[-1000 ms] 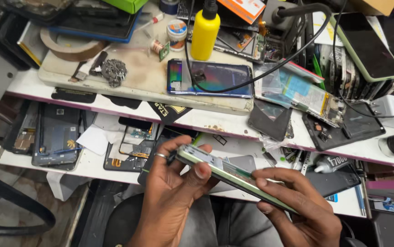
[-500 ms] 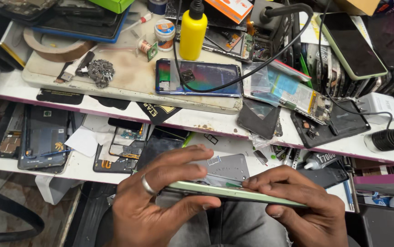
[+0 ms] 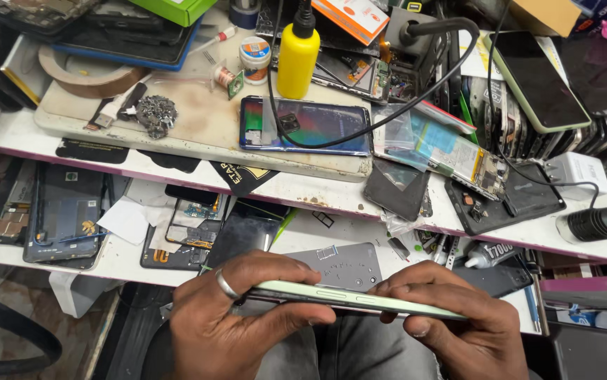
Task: The person is repairing a smartphone by applying adhesive to the motherboard and battery area. They then place a new battery into the phone's chassis, attach a green rubber gasket around the frame, and install a metal shielding plate over the internal components.
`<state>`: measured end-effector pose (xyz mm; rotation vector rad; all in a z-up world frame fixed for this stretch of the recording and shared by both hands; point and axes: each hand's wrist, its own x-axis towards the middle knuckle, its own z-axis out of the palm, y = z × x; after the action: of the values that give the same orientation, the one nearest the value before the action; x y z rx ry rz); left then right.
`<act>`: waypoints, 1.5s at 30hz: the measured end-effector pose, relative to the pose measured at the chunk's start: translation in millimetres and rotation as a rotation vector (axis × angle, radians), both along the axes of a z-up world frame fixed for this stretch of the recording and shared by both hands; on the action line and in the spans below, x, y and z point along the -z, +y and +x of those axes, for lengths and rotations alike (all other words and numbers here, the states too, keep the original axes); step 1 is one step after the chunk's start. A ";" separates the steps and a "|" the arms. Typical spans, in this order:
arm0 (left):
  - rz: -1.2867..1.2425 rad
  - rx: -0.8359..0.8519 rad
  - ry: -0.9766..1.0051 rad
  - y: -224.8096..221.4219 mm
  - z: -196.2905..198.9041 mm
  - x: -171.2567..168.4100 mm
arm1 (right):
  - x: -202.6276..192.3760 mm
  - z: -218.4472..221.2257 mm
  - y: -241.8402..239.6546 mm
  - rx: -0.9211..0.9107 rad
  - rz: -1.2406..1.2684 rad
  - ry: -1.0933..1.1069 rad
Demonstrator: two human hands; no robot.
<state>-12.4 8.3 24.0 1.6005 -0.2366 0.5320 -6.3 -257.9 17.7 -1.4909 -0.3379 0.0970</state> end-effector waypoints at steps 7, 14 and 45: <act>-0.128 0.141 0.058 3.7 8.7 11.3 | -6.7 1.9 2.9 -0.015 -0.215 -0.286; -0.450 0.270 0.257 -4.7 15.3 23.5 | -18.1 7.4 21.8 0.100 -0.416 -0.663; -1.071 0.410 0.776 -4.6 24.2 62.4 | 5.5 32.1 14.3 -0.075 -1.014 -0.057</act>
<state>11.7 3.6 -38.4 0.5788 0.2810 -0.2959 25.8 -243.6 12.1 -2.4854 -0.4146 0.3191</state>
